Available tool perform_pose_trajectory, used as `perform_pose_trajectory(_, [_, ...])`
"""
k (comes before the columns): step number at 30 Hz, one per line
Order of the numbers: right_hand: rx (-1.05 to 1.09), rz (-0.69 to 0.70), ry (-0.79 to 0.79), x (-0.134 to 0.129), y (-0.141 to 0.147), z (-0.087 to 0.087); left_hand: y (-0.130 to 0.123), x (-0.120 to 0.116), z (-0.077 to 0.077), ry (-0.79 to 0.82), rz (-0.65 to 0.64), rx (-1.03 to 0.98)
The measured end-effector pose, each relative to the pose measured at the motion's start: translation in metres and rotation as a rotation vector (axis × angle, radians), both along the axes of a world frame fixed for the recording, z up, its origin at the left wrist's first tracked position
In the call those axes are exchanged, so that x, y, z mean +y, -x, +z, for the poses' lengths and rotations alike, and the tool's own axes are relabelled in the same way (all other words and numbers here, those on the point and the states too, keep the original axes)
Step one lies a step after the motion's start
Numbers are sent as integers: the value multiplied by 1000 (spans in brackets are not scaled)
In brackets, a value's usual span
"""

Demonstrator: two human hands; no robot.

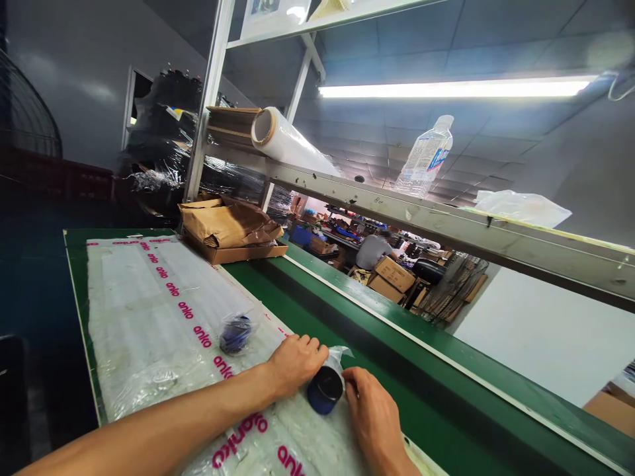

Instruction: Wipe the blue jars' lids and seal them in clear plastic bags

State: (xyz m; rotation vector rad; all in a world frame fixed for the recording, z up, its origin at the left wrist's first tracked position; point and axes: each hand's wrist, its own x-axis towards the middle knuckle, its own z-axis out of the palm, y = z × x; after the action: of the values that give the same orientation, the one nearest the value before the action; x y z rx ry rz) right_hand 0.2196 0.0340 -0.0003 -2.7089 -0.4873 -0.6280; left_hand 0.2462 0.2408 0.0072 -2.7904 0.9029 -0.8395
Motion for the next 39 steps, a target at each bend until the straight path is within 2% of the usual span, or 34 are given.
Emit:
perform_pose_trajectory(5, [57,-76,-28,5,3,3,2,-4,3,26,24,-20])
perform_pose_trajectory(10, [124,-85,-119,1,12,5,15,2,7,171,46,-19])
perform_pose_trajectory(14, [142,-14,-184,-1,22,2,25,10,0,219,-64,-53])
perform_pose_trajectory(18, [41,55,-199,-5,26,-11,26,17,-13,205,-196,-139])
perform_pose_trajectory(20, [-48,110,-143,-9,25,-17,25,20,-16,173,-262,-194])
perform_pose_trajectory(23, [-166,234,50,-17,22,-22,25,23,-14,86,-372,-310])
perform_pose_trajectory(28, [-341,383,361,-21,23,-12,24,25,-10,-13,-475,-443])
perform_pose_trajectory(32, [-485,442,600,-17,28,-5,22,27,-12,-90,-550,-464])
perform_pose_trajectory(35, [-405,432,658,-12,28,-10,21,26,-14,-139,-590,-409])
perform_pose_trajectory(39, [-197,339,607,-1,23,-15,18,20,-16,-142,-548,-242])
